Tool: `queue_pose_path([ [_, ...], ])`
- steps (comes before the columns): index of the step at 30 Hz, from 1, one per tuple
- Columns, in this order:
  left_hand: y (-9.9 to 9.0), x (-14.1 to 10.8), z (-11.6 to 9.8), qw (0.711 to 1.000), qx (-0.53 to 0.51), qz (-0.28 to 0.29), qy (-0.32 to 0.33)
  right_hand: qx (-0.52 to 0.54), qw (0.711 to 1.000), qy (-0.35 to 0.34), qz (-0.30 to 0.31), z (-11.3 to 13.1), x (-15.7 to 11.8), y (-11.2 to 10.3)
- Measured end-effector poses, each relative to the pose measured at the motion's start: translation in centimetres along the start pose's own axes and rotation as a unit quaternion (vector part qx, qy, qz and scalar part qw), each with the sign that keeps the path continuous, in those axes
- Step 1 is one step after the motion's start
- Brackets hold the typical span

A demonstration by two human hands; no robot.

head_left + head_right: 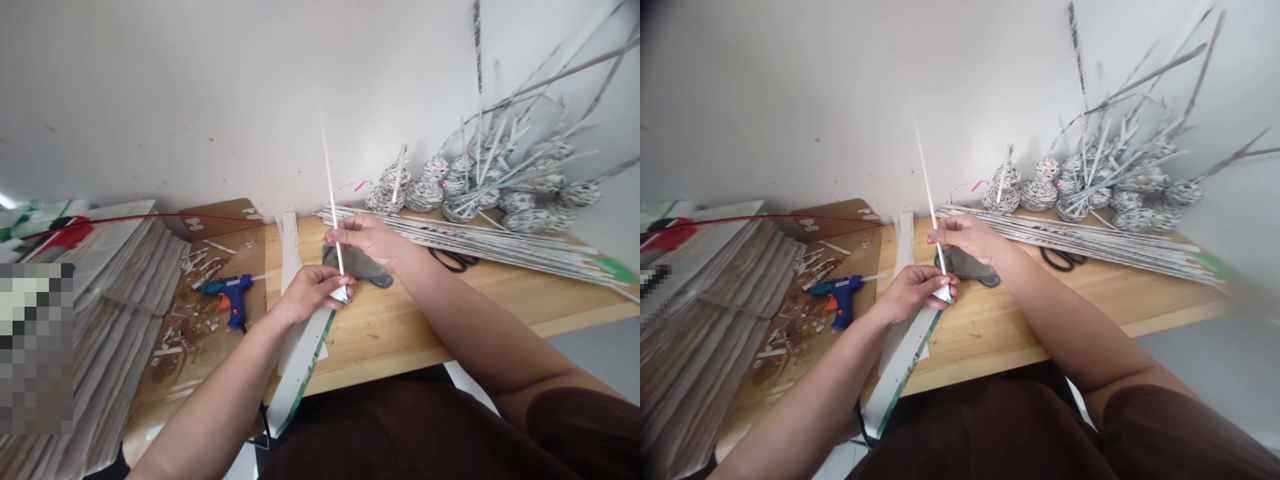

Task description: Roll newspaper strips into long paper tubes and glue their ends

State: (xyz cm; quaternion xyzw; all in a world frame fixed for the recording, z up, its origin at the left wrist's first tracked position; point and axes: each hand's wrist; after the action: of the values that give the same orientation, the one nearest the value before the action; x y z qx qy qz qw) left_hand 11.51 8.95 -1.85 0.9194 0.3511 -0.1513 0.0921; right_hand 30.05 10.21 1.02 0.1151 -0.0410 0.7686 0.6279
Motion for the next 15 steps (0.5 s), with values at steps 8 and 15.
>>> queue_pose_path([
  [8, 0.07, 0.01, -0.03, 1.000, -0.011, 0.003, 0.007, 0.021, 0.999, 0.011, 0.035, -0.18, 0.06, -0.31],
  [15, 0.00, 0.10, 0.21, 1.000, -0.008, 0.008, 0.007, 0.039, 0.998, 0.004, 0.039, -0.12, 0.06, -0.21],
])
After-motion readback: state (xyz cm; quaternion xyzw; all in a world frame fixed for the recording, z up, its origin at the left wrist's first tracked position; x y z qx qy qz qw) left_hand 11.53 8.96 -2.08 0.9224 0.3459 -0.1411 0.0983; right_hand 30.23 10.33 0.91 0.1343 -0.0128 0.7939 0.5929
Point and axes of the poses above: each hand's wrist, its own x-axis towards the middle knuckle, its own y-axis out of the palm, z = x × y, and after that the axes turned 8 degrees about -y, right-handed
